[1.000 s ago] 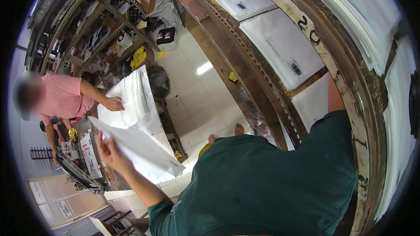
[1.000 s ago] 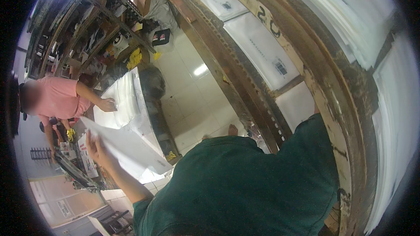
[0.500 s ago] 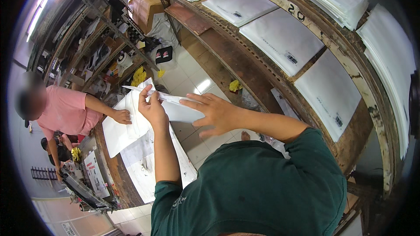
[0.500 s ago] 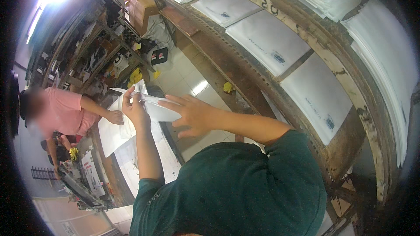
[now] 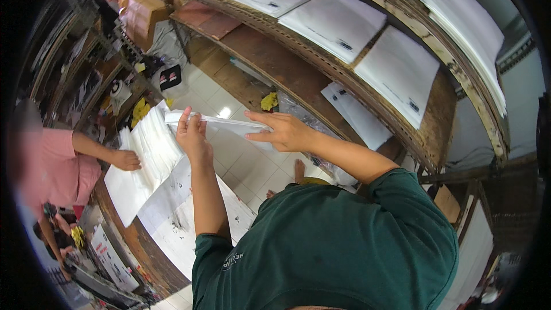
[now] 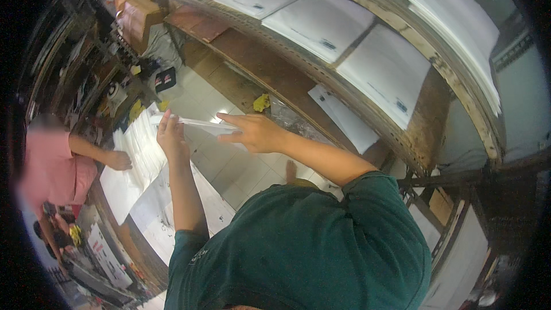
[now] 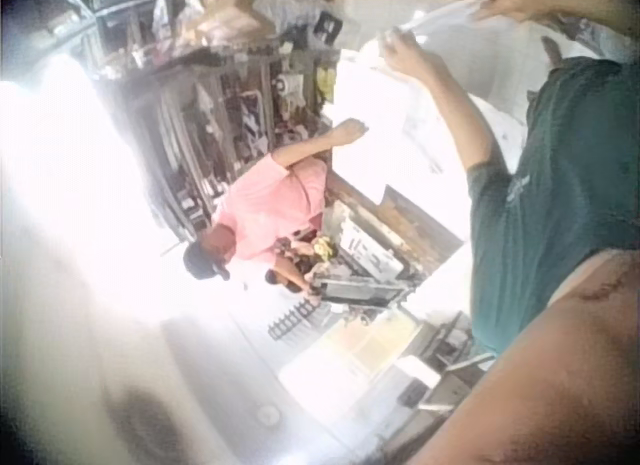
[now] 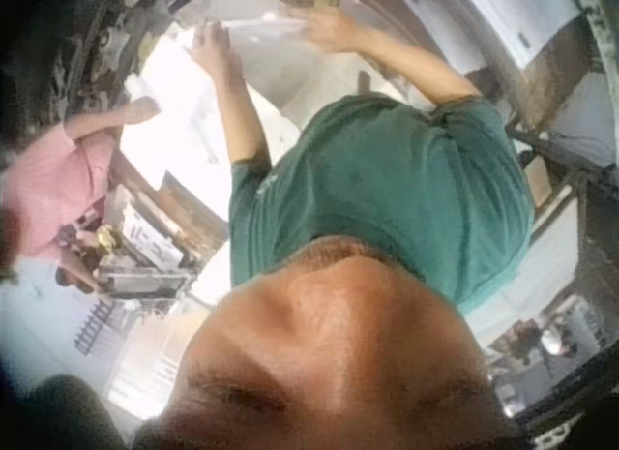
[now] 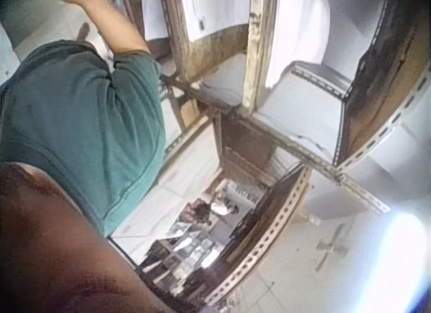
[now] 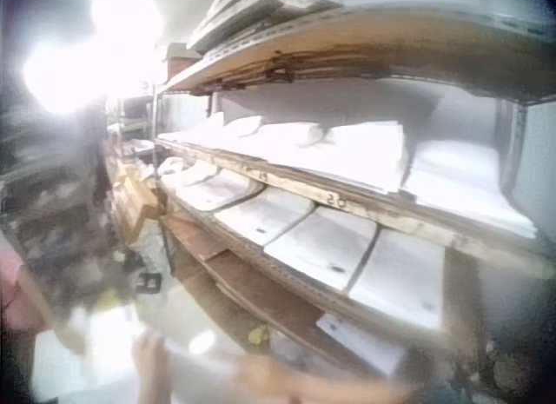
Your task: The person repeatedly picks up white sheets of paper from a workbench and places them onto a nearby metal shelving unit. They handle the sheets one at a time, moving them between the bench and the shelves in a repetitive cycle.
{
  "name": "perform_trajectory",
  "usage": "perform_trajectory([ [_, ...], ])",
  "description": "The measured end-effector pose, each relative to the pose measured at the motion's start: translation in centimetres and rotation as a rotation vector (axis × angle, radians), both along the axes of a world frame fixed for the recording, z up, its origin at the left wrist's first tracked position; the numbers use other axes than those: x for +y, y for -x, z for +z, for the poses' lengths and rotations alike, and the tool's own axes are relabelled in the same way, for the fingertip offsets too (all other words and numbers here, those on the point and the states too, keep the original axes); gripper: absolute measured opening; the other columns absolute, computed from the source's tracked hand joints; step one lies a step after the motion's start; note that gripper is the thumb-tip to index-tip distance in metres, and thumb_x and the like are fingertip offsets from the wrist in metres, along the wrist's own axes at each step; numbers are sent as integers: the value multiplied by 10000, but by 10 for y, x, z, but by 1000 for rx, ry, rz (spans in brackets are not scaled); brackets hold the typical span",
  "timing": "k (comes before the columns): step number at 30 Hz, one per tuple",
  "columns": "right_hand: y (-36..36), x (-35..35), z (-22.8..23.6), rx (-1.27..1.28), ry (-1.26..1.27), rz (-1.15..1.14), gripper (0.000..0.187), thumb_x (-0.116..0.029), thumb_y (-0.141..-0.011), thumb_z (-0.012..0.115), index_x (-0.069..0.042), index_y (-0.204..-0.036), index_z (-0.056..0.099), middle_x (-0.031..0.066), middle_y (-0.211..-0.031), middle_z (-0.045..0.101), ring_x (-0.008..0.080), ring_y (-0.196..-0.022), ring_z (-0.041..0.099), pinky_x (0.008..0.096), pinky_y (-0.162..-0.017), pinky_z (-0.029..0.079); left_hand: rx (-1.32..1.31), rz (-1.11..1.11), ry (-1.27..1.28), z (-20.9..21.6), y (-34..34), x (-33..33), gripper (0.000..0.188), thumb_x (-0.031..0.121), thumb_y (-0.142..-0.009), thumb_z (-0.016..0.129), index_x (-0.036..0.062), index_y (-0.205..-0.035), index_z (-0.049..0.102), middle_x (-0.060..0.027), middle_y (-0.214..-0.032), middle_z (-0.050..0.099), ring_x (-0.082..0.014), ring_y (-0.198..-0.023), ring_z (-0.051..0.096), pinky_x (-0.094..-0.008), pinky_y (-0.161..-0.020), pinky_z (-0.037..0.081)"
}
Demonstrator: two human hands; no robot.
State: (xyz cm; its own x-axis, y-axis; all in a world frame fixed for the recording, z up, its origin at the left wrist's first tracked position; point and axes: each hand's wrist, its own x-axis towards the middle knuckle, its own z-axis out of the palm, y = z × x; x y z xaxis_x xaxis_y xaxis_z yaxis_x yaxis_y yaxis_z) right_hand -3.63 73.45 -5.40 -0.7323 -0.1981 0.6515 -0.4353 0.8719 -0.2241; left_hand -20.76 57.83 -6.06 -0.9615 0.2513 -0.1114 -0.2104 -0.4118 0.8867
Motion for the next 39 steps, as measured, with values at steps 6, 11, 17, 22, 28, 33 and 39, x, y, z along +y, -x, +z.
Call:
perform_trajectory([
  [6, -29, 5, -12, -123, 281, -162, 518, 26, -724, 493, -88, -1229, 481, 164, -1199, 514, 329, -863, 589, 384, -717, 480, -7, -170, 30, 1, -17, 30, 356, 57, -788, 606, -19, -1124, 513, -22, -801, 546, -85, -725, 539, -222, -668, 469],
  [11, -58, 12, 8, -295, 425, -244, 583, 7, -766, 432, -124, -1330, 359, 208, -1138, 525, 386, -848, 571, 421, -715, 471, 31, -296, 132, 8, -29, 55, 365, 61, -794, 555, -36, -1142, 505, -42, -809, 544, -113, -721, 556, -255, -672, 492],
  [17, -93, 37, 8, -366, 524, -296, 631, -6, -741, 455, -118, -1350, 333, 244, -1073, 534, 373, -828, 573, 420, -714, 455, 105, -389, 155, 20, -55, 97, 444, 84, -779, 496, 5, -1214, 464, -60, -909, 520, -161, -814, 559, -282, -711, 483],
  [22, -122, 100, 14, -144, 642, -512, 667, 14, -693, 463, -108, -1343, 370, 141, -1138, 536, 166, -740, 546, 267, -603, 421, 321, -509, 68, 48, -88, 132, 674, -11, -748, 489, 58, -1369, 236, -130, -1088, 511, -191, -887, 574, -290, -712, 498],
  [28, -229, 276, 38, -7, 1027, -993, 662, 34, -667, 465, -116, -1311, 421, 19, -1139, 561, 43, -675, 486, 189, -585, 415, 417, -447, 172, 29, -111, 120, 756, -84, -708, 495, 61, -1381, 184, -134, -1059, 535, -194, -881, 572, -267, -733, 477],
  [33, -370, 417, 0, -171, 669, -1439, 639, -32, -689, 464, -125, -1318, 405, 25, -1169, 535, 67, -747, 469, 206, -640, 398, 217, -263, 389, -66, -124, 41, 655, -40, -771, 500, 73, -1360, 239, -102, -948, 566, -158, -812, 563, -259, -688, 468],
  [39, -418, 483, -42, -483, 524, -1586, 618, -111, -715, 464, -137, -1327, 386, 31, -1206, 503, 96, -834, 449, 227, -706, 377, -100, -114, 799, -191, -195, -80, 556, 27, -802, 545, 54, -1306, 311, -71, -843, 562, -124, -693, 539, -243, -544, 446],
])
